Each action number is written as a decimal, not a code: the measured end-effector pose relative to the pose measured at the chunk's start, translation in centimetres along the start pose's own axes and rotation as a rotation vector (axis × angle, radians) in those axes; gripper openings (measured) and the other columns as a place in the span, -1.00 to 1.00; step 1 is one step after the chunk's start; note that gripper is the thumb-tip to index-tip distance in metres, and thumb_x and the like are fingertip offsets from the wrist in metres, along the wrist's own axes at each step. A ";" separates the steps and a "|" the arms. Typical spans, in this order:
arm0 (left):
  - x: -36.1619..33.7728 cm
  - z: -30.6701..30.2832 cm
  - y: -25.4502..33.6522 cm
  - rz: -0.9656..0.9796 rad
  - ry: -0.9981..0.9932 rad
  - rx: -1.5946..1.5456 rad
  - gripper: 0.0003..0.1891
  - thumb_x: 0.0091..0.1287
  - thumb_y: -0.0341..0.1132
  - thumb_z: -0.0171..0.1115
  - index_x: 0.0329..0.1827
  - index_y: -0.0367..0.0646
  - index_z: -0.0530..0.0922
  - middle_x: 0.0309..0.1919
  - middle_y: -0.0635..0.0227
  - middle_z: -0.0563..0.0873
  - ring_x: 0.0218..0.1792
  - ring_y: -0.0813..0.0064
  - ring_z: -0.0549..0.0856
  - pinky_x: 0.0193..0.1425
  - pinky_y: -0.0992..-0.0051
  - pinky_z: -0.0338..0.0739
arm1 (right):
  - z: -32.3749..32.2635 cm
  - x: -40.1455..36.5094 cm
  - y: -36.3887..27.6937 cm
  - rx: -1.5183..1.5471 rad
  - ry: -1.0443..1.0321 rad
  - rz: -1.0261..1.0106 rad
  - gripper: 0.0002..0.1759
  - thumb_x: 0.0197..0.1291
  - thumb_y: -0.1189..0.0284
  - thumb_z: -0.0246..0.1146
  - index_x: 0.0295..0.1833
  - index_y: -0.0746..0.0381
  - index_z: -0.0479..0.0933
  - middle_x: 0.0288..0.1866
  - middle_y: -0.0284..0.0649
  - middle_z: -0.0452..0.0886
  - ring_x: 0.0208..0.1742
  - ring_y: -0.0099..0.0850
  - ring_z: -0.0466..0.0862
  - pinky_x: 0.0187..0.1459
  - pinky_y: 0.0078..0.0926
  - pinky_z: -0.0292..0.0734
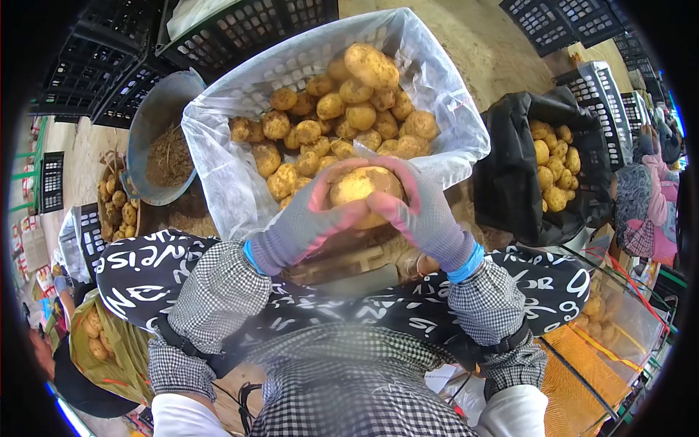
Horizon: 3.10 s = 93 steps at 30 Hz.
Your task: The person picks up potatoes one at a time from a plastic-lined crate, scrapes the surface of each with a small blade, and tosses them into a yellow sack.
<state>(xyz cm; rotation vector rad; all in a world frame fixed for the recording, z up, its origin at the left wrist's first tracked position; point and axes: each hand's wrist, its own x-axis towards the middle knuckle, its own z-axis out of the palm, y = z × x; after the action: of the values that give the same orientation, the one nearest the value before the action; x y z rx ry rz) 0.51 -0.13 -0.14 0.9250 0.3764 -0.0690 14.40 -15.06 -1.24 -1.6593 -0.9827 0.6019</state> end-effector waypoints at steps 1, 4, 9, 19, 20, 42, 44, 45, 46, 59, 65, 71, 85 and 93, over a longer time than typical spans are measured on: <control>-0.2 0.0 0.1 -0.028 -0.007 -0.011 -0.26 0.32 -0.21 0.40 0.48 -0.17 0.20 0.30 0.26 0.42 0.25 0.47 0.51 0.27 0.45 0.55 | 0.2 -0.2 0.0 -0.033 -0.002 -0.036 -0.64 0.43 0.28 0.12 0.13 0.33 0.56 -0.07 -0.05 0.66 -0.07 -0.25 0.68 0.06 -0.41 0.54; -0.2 0.4 0.9 -0.050 -0.058 0.044 -0.27 0.33 -0.20 0.40 0.47 -0.19 0.22 0.30 0.26 0.43 0.28 0.45 0.49 0.34 0.42 0.48 | -0.4 -0.2 0.7 0.044 -0.052 0.061 -0.57 0.43 0.19 0.14 0.16 0.33 0.52 -0.02 -0.08 0.63 0.00 -0.30 0.64 0.11 -0.41 0.50; 0.0 0.4 1.2 -0.018 -0.106 0.092 -0.27 0.29 -0.19 0.43 0.46 -0.20 0.27 0.31 0.28 0.44 0.32 0.44 0.47 0.44 0.42 0.37 | -1.1 0.2 2.2 0.133 -0.075 0.288 -0.57 0.38 0.18 0.21 0.13 0.32 0.51 0.00 0.01 0.63 0.01 -0.18 0.65 0.06 -0.28 0.53; 0.1 0.0 0.8 -0.018 -0.023 0.376 -0.16 0.18 -0.18 0.53 0.47 -0.21 0.27 0.31 0.26 0.47 0.33 0.46 0.46 0.43 0.44 0.35 | 0.0 -0.8 -0.7 0.189 -0.117 0.306 -0.38 0.40 0.00 0.17 0.22 0.36 0.46 -0.10 -0.03 0.62 -0.12 -0.25 0.66 -0.08 -0.34 0.57; 0.2 -0.1 0.8 -0.018 -0.020 0.393 -0.16 0.18 -0.18 0.53 0.46 -0.21 0.27 0.32 0.26 0.47 0.33 0.47 0.46 0.43 0.44 0.35 | -0.1 -0.7 -1.1 0.222 -0.135 0.373 -0.39 0.41 0.01 0.15 0.22 0.35 0.46 -0.12 -0.03 0.61 -0.16 -0.25 0.66 -0.12 -0.34 0.58; 1.0 -2.8 0.7 0.280 -0.108 0.322 -0.30 0.45 0.08 0.16 0.48 -0.21 0.28 0.44 0.25 0.34 0.38 0.39 0.43 0.46 0.31 0.35 | -1.4 -0.4 -1.3 0.695 -0.209 0.489 -0.12 0.27 0.00 0.33 0.46 0.38 0.21 0.33 -0.09 0.40 0.22 -0.37 0.56 0.08 -0.44 0.61; 0.9 -1.8 0.6 0.164 0.017 0.342 -0.27 0.44 0.15 0.12 0.49 -0.18 0.25 0.44 0.26 0.34 0.38 0.39 0.44 0.45 0.33 0.36 | -1.3 -0.2 -0.9 0.575 -0.177 0.354 -0.17 0.23 0.12 0.39 0.44 0.37 0.25 0.31 -0.09 0.44 0.23 -0.35 0.56 0.16 -0.41 0.56; 0.6 -1.1 0.8 0.100 0.075 0.350 -0.25 0.44 0.19 0.11 0.50 -0.16 0.24 0.43 0.27 0.34 0.37 0.40 0.44 0.45 0.34 0.36 | -0.7 -0.2 -0.1 0.469 -0.130 0.226 -0.23 0.21 0.22 0.40 0.42 0.35 0.29 0.27 -0.10 0.49 0.22 -0.34 0.57 0.20 -0.38 0.53; 0.3 -0.6 1.1 0.032 0.073 0.266 -0.23 0.42 0.20 0.12 0.51 -0.14 0.22 0.43 0.28 0.35 0.37 0.41 0.44 0.43 0.34 0.38 | -0.3 -0.3 0.3 0.362 -0.082 0.101 -0.29 0.20 0.33 0.41 0.40 0.34 0.33 0.23 -0.11 0.55 0.21 -0.33 0.58 0.23 -0.36 0.50; -0.2 0.6 1.4 -0.091 0.050 -0.163 -0.27 0.40 0.02 0.27 0.49 -0.10 0.17 0.33 0.21 0.39 0.32 0.35 0.49 0.36 0.31 0.50 | -0.8 -0.3 -1.4 0.497 0.146 0.400 -0.59 0.53 0.27 0.04 0.22 0.36 0.54 0.01 -0.15 0.69 -0.30 -0.56 0.69 -0.41 -0.68 0.60; 0.2 0.2 1.3 0.180 0.121 0.104 -0.13 0.16 -0.37 0.48 0.50 -0.16 0.15 0.32 0.21 0.39 0.32 0.40 0.47 0.40 0.36 0.42 | -1.4 -0.5 -0.3 0.744 0.151 0.529 -0.46 0.51 0.19 0.04 0.36 0.38 0.39 0.15 -0.08 0.62 -0.15 -0.43 0.72 -0.29 -0.51 0.71; 0.8 -0.1 -2.1 0.399 0.149 0.698 -0.05 0.09 -0.41 0.52 0.51 -0.20 0.11 0.33 0.16 0.38 0.35 0.31 0.44 0.44 0.32 0.35 | 0.9 -1.1 -1.6 0.679 0.028 0.522 -0.34 0.45 0.08 0.12 0.39 0.41 0.32 0.24 -0.06 0.53 0.18 -0.27 0.59 0.13 -0.37 0.56; -0.2 2.1 -1.6 0.213 0.152 1.084 -0.05 0.13 -0.06 0.46 0.56 -0.04 0.13 0.34 0.01 0.37 0.30 -0.02 0.47 0.35 0.19 0.43 | 1.0 -1.8 0.1 0.149 0.062 0.097 -0.54 0.28 0.52 0.06 0.31 0.34 0.40 0.03 0.05 0.58 0.02 -0.18 0.63 0.08 -0.36 0.50; -0.5 1.2 -2.0 0.249 0.127 1.044 -0.09 0.12 -0.07 0.49 0.53 -0.05 0.24 0.33 0.04 0.40 0.32 0.04 0.48 0.40 0.23 0.39 | 0.4 -1.5 -0.8 0.095 0.012 0.187 -0.58 0.31 0.53 0.02 0.27 0.32 0.45 -0.15 -0.05 0.60 -0.26 -0.38 0.61 -0.15 -0.47 0.52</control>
<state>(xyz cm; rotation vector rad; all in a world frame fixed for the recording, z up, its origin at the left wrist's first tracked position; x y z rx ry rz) -0.09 -2.29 -0.83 2.0091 0.3322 0.0311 13.07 -16.00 -0.72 -1.6791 -0.7837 0.7507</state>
